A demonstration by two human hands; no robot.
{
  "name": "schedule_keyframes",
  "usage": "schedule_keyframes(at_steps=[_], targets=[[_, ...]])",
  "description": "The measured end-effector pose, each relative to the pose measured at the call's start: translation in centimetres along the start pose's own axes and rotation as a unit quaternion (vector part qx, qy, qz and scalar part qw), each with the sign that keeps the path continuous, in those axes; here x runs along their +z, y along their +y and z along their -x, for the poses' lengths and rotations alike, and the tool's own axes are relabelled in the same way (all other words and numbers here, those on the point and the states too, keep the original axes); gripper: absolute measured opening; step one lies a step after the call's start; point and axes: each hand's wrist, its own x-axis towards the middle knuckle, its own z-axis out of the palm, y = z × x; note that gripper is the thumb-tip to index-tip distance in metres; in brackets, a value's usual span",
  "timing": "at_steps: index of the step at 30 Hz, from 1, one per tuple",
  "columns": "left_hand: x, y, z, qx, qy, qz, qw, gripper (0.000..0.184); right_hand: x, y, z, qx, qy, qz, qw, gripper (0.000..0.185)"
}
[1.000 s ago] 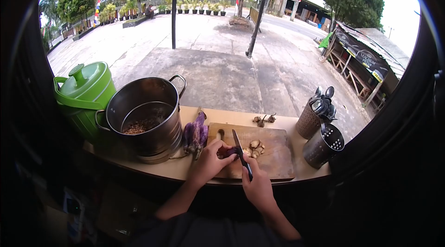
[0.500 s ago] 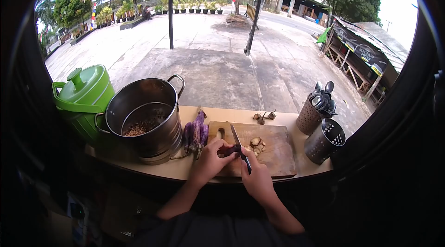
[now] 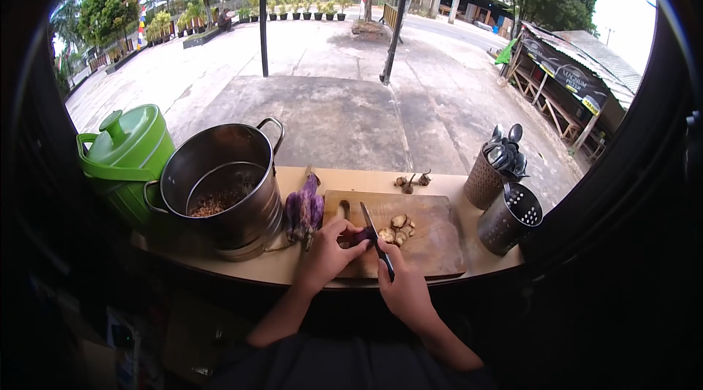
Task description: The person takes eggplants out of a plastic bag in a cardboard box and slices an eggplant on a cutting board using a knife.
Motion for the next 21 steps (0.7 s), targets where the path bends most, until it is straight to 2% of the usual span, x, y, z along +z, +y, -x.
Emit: schedule_keyframes(at_steps=[2, 4, 6, 11, 14, 19, 21], targets=[[0.1, 0.1, 0.1, 0.012, 0.007, -0.005, 1.0, 0.023, -0.5, -0.4, 1.1, 0.039, -0.016, -0.008, 0.999, 0.037], [0.1, -0.8, -0.1, 0.011, 0.001, 0.007, 1.0, 0.022, -0.1, 0.1, 0.8, 0.037, -0.011, -0.016, 0.999, 0.037], [0.0, -1.0, -0.1, 0.008, -0.004, 0.019, 1.0, 0.022, 0.6, 0.4, -0.3, -0.004, 0.007, 0.006, 1.0, 0.041], [0.0, -0.1, 0.1, -0.017, -0.016, 0.016, 1.0, 0.023, 1.1, 0.8, -0.5, 0.005, -0.003, 0.014, 1.0, 0.041], [0.1, 0.4, 0.2, 0.004, 0.009, -0.002, 1.0, 0.022, 0.4, 0.2, 1.6, 0.009, -0.005, 0.027, 1.0, 0.041], [-0.1, -0.3, 0.1, 0.009, -0.005, 0.004, 1.0, 0.023, 0.7, 0.0, 0.8, 0.013, -0.007, 0.046, 0.999, 0.042], [-0.1, -0.1, 0.0, -0.002, -0.017, 0.018, 1.0, 0.025, 0.8, -0.3, 0.1, 0.05, -0.023, 0.035, 0.998, 0.038]])
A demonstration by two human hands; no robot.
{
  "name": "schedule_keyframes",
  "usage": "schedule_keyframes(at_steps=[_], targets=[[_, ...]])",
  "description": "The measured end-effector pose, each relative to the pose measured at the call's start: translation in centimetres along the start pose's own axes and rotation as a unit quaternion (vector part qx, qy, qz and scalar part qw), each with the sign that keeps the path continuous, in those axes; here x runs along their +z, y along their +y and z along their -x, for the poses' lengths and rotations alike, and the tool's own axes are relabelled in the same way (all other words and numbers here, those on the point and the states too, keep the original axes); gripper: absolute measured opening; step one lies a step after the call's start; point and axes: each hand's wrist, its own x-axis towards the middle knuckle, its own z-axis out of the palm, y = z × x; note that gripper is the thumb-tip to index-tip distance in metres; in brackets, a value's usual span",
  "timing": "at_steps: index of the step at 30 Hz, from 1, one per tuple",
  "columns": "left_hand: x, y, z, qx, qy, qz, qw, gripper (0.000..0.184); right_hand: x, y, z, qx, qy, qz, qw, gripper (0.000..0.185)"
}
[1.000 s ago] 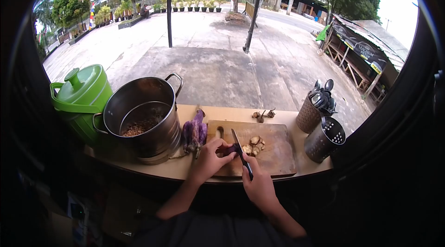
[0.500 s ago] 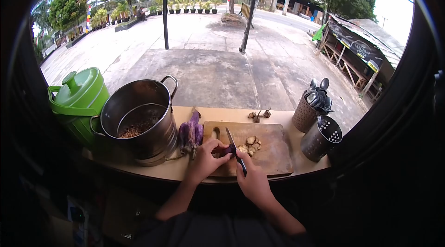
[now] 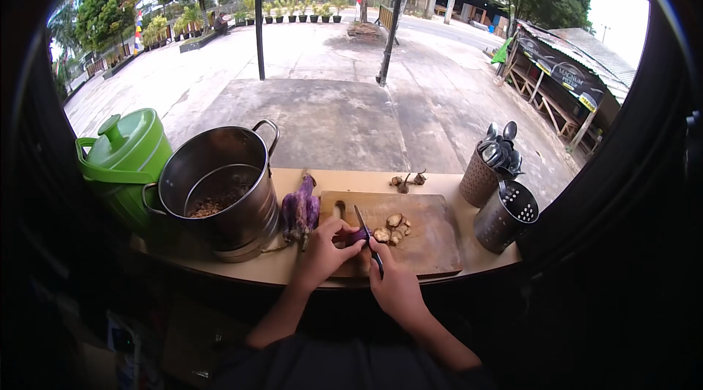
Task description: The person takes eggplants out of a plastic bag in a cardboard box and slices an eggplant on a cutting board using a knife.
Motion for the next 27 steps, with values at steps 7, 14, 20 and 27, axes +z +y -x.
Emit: schedule_keyframes(at_steps=[7, 14, 20, 27], targets=[[0.1, 0.2, 0.0, -0.006, 0.012, -0.026, 1.0, 0.024, -0.6, 0.2, 2.2, 0.016, -0.021, 0.01, 1.0, 0.04], [0.3, 0.5, 0.0, 0.005, 0.026, -0.046, 0.999, 0.023, 1.1, 1.4, 1.2, -0.041, 0.018, 0.029, 0.999, 0.044], [0.0, 0.4, 0.0, 0.0, 0.001, -0.043, 0.999, 0.024, 0.3, 0.5, 0.9, -0.007, -0.021, 0.033, 0.999, 0.043], [0.1, 0.4, 0.1, -0.007, 0.017, -0.048, 0.999, 0.024, 0.0, 0.9, 2.3, -0.016, -0.009, 0.025, 1.0, 0.041]])
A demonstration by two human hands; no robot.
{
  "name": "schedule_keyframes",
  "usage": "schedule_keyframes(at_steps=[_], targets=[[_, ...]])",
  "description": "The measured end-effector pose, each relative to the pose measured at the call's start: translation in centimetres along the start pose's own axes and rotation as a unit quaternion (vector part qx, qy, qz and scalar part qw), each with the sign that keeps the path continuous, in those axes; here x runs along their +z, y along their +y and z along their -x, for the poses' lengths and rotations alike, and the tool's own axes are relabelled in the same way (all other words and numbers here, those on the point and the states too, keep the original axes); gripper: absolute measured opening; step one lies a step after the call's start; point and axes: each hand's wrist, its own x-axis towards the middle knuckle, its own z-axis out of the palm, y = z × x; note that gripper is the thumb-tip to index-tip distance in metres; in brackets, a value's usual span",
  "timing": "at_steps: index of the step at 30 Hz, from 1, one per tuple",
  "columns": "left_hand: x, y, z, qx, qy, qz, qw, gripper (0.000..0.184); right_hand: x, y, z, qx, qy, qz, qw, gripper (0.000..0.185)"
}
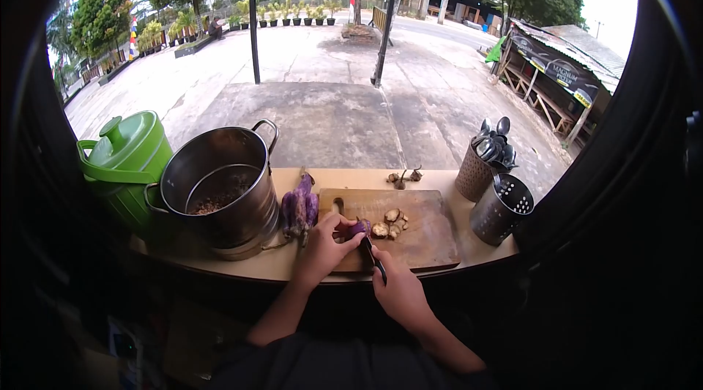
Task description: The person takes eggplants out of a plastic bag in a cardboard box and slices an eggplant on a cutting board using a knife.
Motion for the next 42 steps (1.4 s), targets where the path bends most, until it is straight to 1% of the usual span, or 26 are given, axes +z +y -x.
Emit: schedule_keyframes(at_steps=[1, 3, 4, 6, 7, 8, 11, 14, 16, 18, 22, 27, 30, 32, 33, 35, 36, 38, 42], targets=[[0.0, 0.0, 0.0, 0.004, -0.001, 0.004, 1.0, 0.025, -0.4, -0.3, 0.2, -0.001, 0.001, 0.001, 1.0, 0.041], [0.1, -0.1, 0.1, 0.007, -0.005, 0.008, 1.0, 0.025, -1.2, -1.0, 0.4, 0.033, -0.031, 0.005, 0.999, 0.04], [0.1, -0.3, 0.0, 0.022, -0.003, 0.003, 1.0, 0.025, -1.0, -1.0, -0.1, 0.034, -0.03, 0.004, 0.999, 0.04], [0.0, -0.7, 0.0, 0.039, -0.004, -0.003, 0.999, 0.025, -0.2, -0.8, -1.6, 0.019, -0.019, 0.004, 1.0, 0.04], [0.1, -0.8, -0.1, 0.042, -0.003, 0.0, 0.999, 0.025, 0.4, -0.1, -2.5, -0.009, -0.005, 0.005, 1.0, 0.039], [0.1, -0.9, -0.1, 0.046, -0.001, 0.003, 0.999, 0.025, 0.2, -0.2, -2.7, -0.009, -0.004, 0.005, 1.0, 0.039], [0.1, -1.2, -0.1, 0.025, -0.013, -0.008, 1.0, 0.028, -0.2, -0.6, -2.0, 0.007, -0.02, -0.004, 1.0, 0.039], [0.1, 0.3, 0.2, 0.028, -0.004, -0.023, 0.999, 0.03, -1.2, -1.4, 0.3, 0.024, -0.018, 0.021, 0.999, 0.039], [0.2, 0.3, 0.2, 0.029, -0.008, -0.025, 0.999, 0.03, -1.4, -1.5, 0.6, 0.048, -0.035, 0.029, 0.998, 0.04], [0.1, 0.0, 0.3, 0.027, -0.012, -0.027, 0.999, 0.03, -0.9, -1.4, -0.6, 0.04, -0.026, 0.027, 0.998, 0.04], [0.1, -0.4, 0.0, 0.05, -0.018, -0.011, 0.999, 0.028, 0.5, -1.0, -2.2, 0.02, 0.0, 0.021, 1.0, 0.043], [0.0, -0.1, 0.3, 0.045, -0.01, 0.0, 0.999, 0.028, -1.0, -1.8, -0.1, 0.044, -0.006, 0.01, 0.999, 0.043], [-0.1, 0.4, 0.4, 0.062, 0.0, -0.023, 0.998, 0.027, -0.7, -1.6, 1.3, 0.048, 0.001, -0.012, 0.999, 0.04], [-0.2, 0.5, 0.5, 0.047, -0.009, -0.018, 0.999, 0.027, 0.1, -1.2, 1.7, 0.03, 0.059, -0.043, 0.997, 0.034], [-0.2, 0.4, 0.5, 0.046, -0.009, -0.019, 0.999, 0.027, 0.2, -1.2, 1.8, 0.031, 0.059, -0.044, 0.997, 0.034], [0.0, -0.1, 0.3, 0.043, -0.006, -0.011, 0.999, 0.027, 0.4, -1.1, 1.8, 0.013, 0.09, -0.048, 0.995, 0.025], [0.0, -0.3, 0.3, 0.044, -0.007, -0.011, 0.999, 0.027, 0.5, -1.1, 1.6, 0.014, 0.09, -0.048, 0.995, 0.025], [0.0, -0.7, 0.2, 0.045, -0.007, 0.004, 0.999, 0.026, 1.0, -1.0, 0.6, 0.013, 0.089, -0.006, 0.996, 0.021], [0.0, -1.4, -0.1, 0.051, -0.016, 0.007, 0.999, 0.026, 1.8, -1.1, -1.9, 0.028, 0.091, 0.024, 0.995, 0.019]])
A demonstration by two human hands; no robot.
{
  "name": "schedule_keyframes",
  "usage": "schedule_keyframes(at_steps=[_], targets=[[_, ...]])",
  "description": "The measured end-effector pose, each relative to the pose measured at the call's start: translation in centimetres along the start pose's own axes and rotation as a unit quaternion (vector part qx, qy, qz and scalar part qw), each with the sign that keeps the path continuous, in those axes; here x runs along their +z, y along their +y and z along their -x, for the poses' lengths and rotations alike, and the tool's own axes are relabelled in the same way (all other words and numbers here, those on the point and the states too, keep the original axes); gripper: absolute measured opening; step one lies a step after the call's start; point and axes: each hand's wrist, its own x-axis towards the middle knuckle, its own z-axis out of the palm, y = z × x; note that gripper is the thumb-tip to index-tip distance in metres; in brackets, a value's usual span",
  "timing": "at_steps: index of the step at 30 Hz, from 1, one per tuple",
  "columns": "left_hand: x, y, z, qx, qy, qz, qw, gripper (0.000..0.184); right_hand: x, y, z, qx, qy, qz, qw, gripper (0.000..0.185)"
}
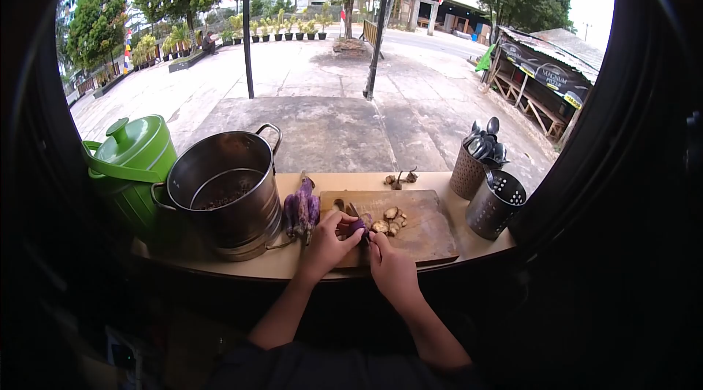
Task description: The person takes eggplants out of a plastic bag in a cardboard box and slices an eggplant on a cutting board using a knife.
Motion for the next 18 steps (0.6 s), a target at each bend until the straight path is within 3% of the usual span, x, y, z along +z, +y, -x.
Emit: schedule_keyframes(at_steps=[3, 9, 18], targets=[[-0.1, 0.4, 0.0, -0.007, 0.0, -0.015, 1.0, 0.026, 0.4, 0.7, -0.5, -0.031, 0.019, -0.015, 0.999, 0.019], [0.0, 1.0, 0.4, -0.013, 0.012, -0.011, 1.0, 0.025, -2.2, 0.6, 3.2, -0.006, 0.004, 0.021, 1.0, 0.023], [0.3, 0.7, 0.3, -0.007, 0.031, -0.046, 0.998, 0.022, -3.6, 0.8, 4.4, 0.01, 0.018, -0.033, 0.999, 0.021]])
